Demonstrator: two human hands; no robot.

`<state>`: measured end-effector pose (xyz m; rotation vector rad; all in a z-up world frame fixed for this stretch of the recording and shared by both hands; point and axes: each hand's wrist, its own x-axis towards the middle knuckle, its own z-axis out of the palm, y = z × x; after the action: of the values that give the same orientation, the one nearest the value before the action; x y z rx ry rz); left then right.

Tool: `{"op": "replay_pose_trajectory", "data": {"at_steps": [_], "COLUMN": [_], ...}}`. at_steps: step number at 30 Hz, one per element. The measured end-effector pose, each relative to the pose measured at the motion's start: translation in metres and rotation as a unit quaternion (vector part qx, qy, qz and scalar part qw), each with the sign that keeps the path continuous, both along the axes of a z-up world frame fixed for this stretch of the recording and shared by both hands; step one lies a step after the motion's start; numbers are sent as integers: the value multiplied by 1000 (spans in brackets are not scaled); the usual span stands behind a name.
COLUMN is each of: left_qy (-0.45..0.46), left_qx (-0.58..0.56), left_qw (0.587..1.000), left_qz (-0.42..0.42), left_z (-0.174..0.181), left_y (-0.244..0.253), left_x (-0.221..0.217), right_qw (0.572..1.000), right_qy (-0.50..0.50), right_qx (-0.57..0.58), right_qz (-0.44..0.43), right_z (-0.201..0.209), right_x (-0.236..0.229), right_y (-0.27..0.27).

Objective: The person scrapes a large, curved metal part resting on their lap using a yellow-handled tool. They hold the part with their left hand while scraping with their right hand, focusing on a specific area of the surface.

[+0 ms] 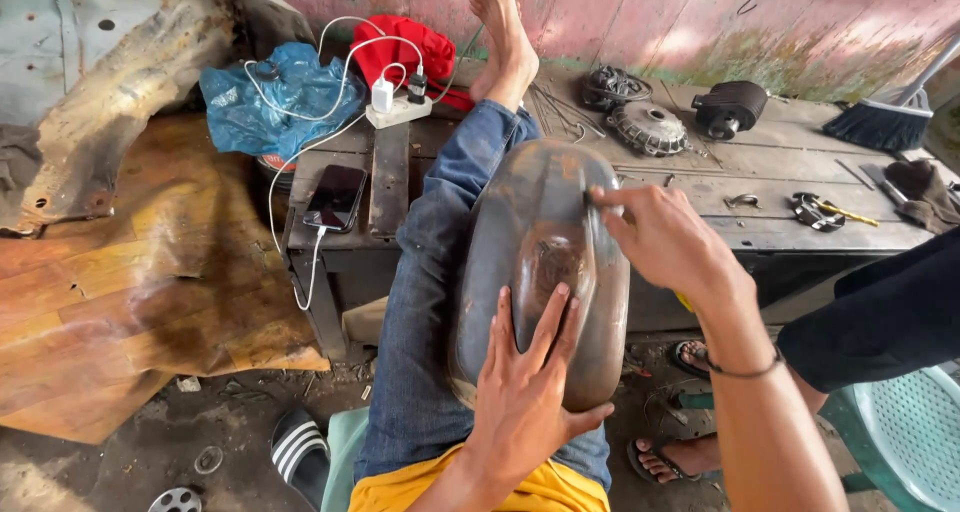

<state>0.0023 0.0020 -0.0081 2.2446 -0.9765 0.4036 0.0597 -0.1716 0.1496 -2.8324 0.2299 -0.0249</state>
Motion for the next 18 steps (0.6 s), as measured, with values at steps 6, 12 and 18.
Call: {"op": "replay_pose_trajectory", "data": {"at_steps": [6,12,18], "left_qy": [28,22,10], "left_qx": [-8,-6,0], "left_qw": [999,1000,1000], "left_qz": [-14,-20,-12], "left_z": [5,0,0], "left_y": [-2,-3,-2], "left_x": [1,4,2], "right_qw": [990,997,1000], "right_qy": [-138,-72,-16], "right_qx": [-4,15,-4], "right_qz": [20,7,0], "right_z": [-37,-17,-4], "right_x": [40,22,23], "right_y": [-24,-9,-8]}}
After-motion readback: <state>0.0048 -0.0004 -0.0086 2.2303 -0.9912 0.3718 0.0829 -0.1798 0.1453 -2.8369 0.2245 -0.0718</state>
